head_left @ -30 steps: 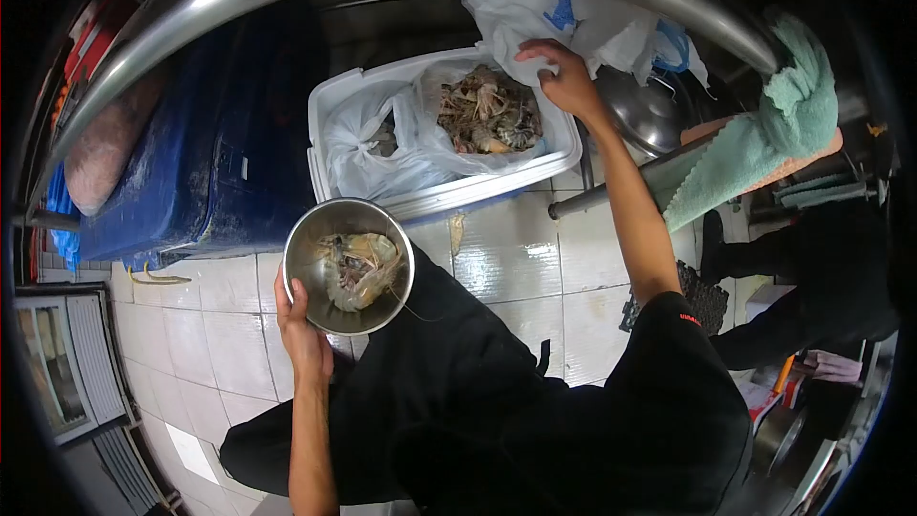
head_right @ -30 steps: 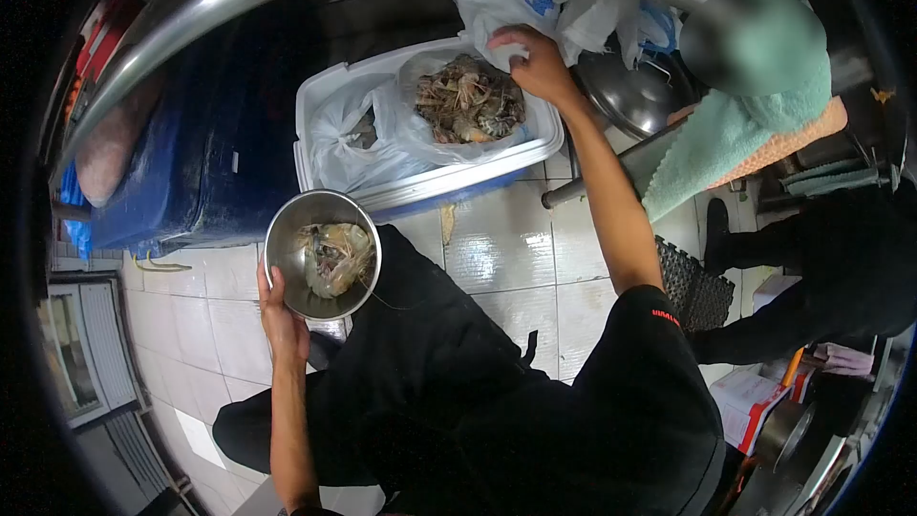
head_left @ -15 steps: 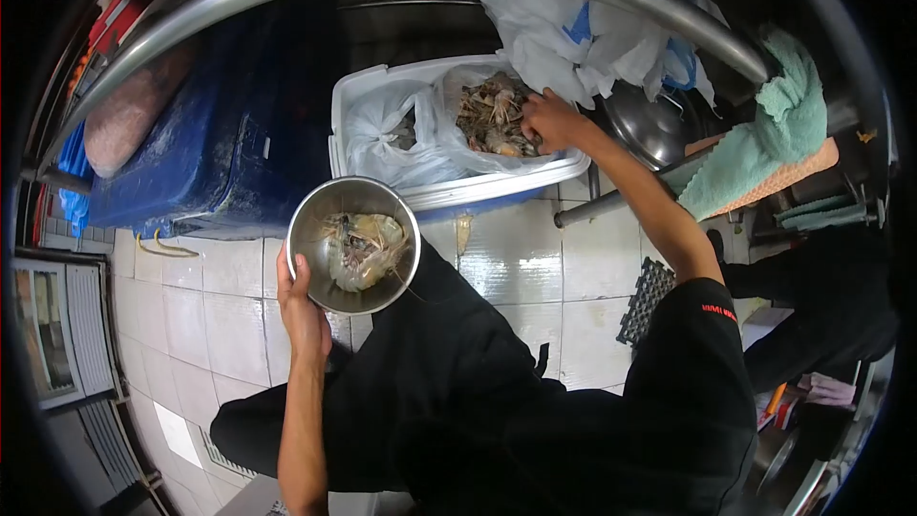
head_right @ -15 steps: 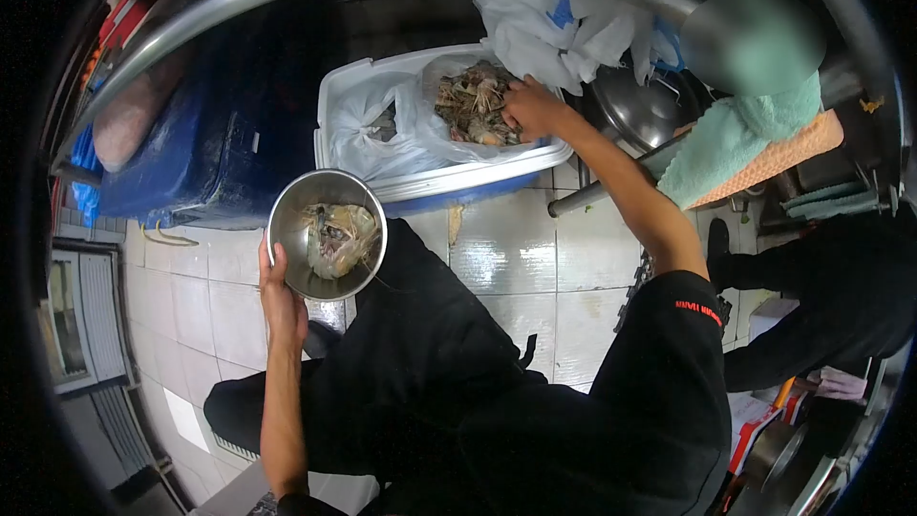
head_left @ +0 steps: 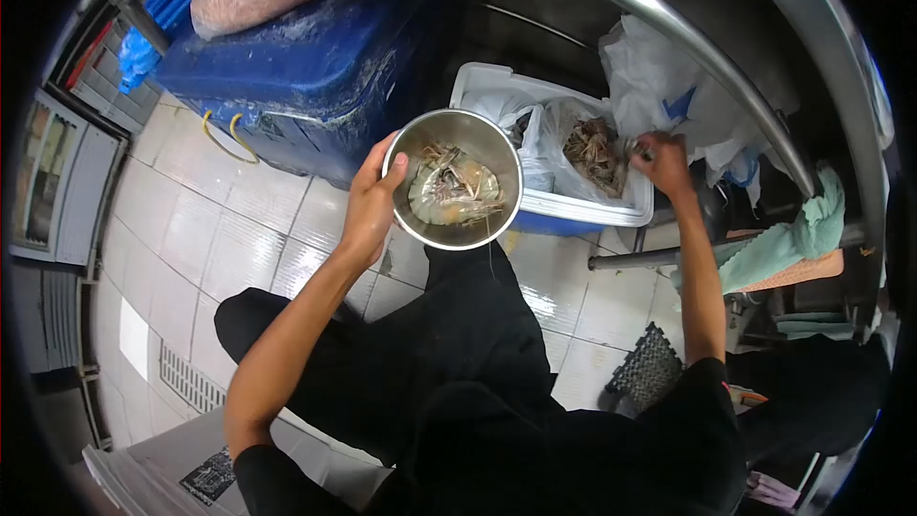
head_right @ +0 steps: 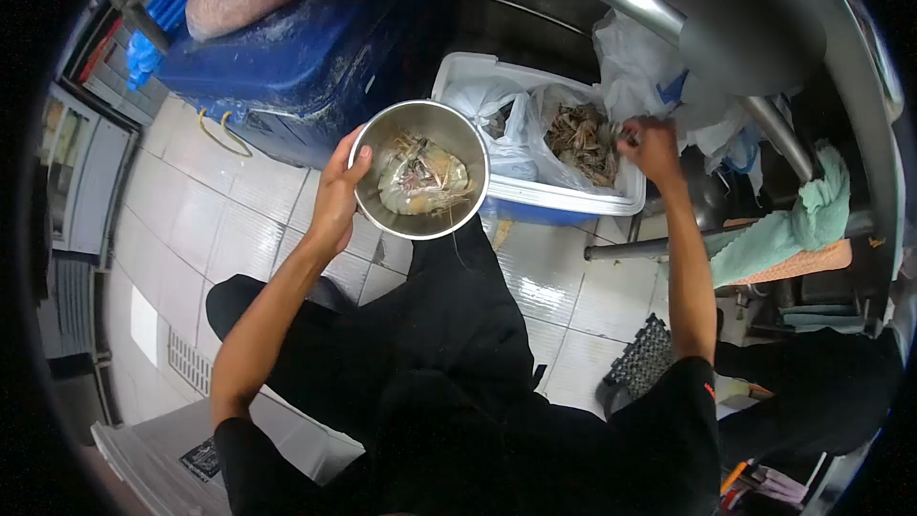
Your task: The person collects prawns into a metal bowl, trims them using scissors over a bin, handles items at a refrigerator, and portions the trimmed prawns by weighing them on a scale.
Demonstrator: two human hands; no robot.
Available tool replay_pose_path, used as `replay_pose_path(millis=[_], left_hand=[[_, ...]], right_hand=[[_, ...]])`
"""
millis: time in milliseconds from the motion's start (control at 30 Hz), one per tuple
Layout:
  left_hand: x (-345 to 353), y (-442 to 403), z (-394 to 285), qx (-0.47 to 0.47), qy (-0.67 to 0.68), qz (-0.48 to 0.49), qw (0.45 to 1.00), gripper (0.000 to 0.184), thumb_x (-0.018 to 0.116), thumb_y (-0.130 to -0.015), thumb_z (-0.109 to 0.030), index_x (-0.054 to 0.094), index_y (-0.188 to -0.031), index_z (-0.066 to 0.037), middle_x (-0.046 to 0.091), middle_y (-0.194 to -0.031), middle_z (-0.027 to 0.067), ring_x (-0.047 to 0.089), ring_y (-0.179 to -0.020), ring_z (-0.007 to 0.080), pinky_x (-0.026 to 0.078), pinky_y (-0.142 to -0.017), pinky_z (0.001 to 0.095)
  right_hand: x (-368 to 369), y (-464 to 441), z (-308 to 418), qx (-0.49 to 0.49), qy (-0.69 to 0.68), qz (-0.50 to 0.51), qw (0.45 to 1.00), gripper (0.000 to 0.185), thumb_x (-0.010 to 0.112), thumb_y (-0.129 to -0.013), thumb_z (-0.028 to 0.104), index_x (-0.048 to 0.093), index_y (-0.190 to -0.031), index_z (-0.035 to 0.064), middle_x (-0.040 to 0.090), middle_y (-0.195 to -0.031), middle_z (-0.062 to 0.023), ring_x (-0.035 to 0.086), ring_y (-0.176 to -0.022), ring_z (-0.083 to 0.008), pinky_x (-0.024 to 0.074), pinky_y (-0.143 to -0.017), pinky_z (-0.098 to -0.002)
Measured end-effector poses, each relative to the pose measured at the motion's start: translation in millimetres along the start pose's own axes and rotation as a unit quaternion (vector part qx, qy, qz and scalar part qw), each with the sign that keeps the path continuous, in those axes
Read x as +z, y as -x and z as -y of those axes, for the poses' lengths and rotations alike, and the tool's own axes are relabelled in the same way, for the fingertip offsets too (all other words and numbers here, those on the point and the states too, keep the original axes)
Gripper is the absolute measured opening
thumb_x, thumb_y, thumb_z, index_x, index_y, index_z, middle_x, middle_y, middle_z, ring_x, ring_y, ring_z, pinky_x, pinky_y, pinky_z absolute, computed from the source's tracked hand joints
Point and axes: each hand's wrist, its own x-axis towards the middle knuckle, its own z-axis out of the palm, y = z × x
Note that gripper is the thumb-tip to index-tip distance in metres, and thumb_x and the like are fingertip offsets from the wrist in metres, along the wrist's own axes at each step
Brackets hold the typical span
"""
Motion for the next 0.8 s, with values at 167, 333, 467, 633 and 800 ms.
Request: replay_pose_path(millis=[167, 333, 467, 633, 800], left_hand=[[-5, -10, 21, 0.017, -0.009, 0.014, 1.000, 0.039, 0.055, -0.101, -0.024, 0.053, -0.135, -0.005, 0.061, -0.126, 0.0099, 0.055, -0.115, 0.0175, 0.040, -0.101, 0.0299], [-22, 0, 29, -0.005, -0.026, -0.012, 1.000, 0.044, 0.059, -0.097, -0.034, 0.055, -0.135, -0.011, 0.056, -0.130, 0.0151, 0.053, -0.122, 0.0272, 0.039, -0.104, 0.0358], [-52, 17, -10, -0.026, 0.061, -0.070, 0.995, 0.041, 0.058, -0.099, -0.028, 0.055, -0.134, -0.008, 0.059, -0.129, 0.0115, 0.053, -0.121, 0.0211, 0.039, -0.103, 0.0328], [-112, 76, -108, -0.064, 0.024, -0.166, 0.984, 0.040, 0.059, -0.098, -0.029, 0.056, -0.133, -0.008, 0.059, -0.126, 0.0118, 0.053, -0.121, 0.0230, 0.039, -0.104, 0.0349], [-186, 163, -254, -0.013, -0.074, -0.249, 0.966, 0.044, 0.056, -0.099, -0.032, 0.053, -0.136, -0.010, 0.059, -0.125, 0.0140, 0.054, -0.120, 0.0249, 0.042, -0.102, 0.0370]], right_hand=[[-89, -45, 138, 0.085, -0.079, -0.193, 0.974, 0.030, 0.082, -0.075, 0.022, 0.071, -0.092, 0.0011, 0.067, -0.077, -0.0118, 0.064, -0.070, -0.0207, 0.0502, -0.065, -0.0337], [-108, -107, 278, 0.007, -0.281, 0.135, 0.950, 0.032, 0.086, -0.070, 0.017, 0.073, -0.096, 0.0022, 0.069, -0.083, -0.0084, 0.063, -0.072, -0.0143, 0.0505, -0.067, -0.0298], [-106, -165, 335, -0.079, -0.290, 0.093, 0.949, 0.032, 0.085, -0.071, 0.016, 0.073, -0.098, 0.0036, 0.069, -0.087, -0.0079, 0.063, -0.071, -0.0156, 0.0505, -0.066, -0.0303], [-157, -184, 375, 0.061, -0.341, 0.119, 0.931, 0.042, 0.076, -0.083, 0.019, 0.059, -0.119, 0.0037, 0.068, -0.095, -0.0124, 0.065, -0.074, -0.0189, 0.0510, -0.067, -0.0292], [-202, -215, 478, 0.041, -0.568, 0.419, 0.707, 0.020, 0.062, -0.092, 0.004, 0.052, -0.109, 0.0050, 0.062, -0.093, -0.0018, 0.058, -0.075, -0.0073, 0.0459, -0.061, -0.0211]])
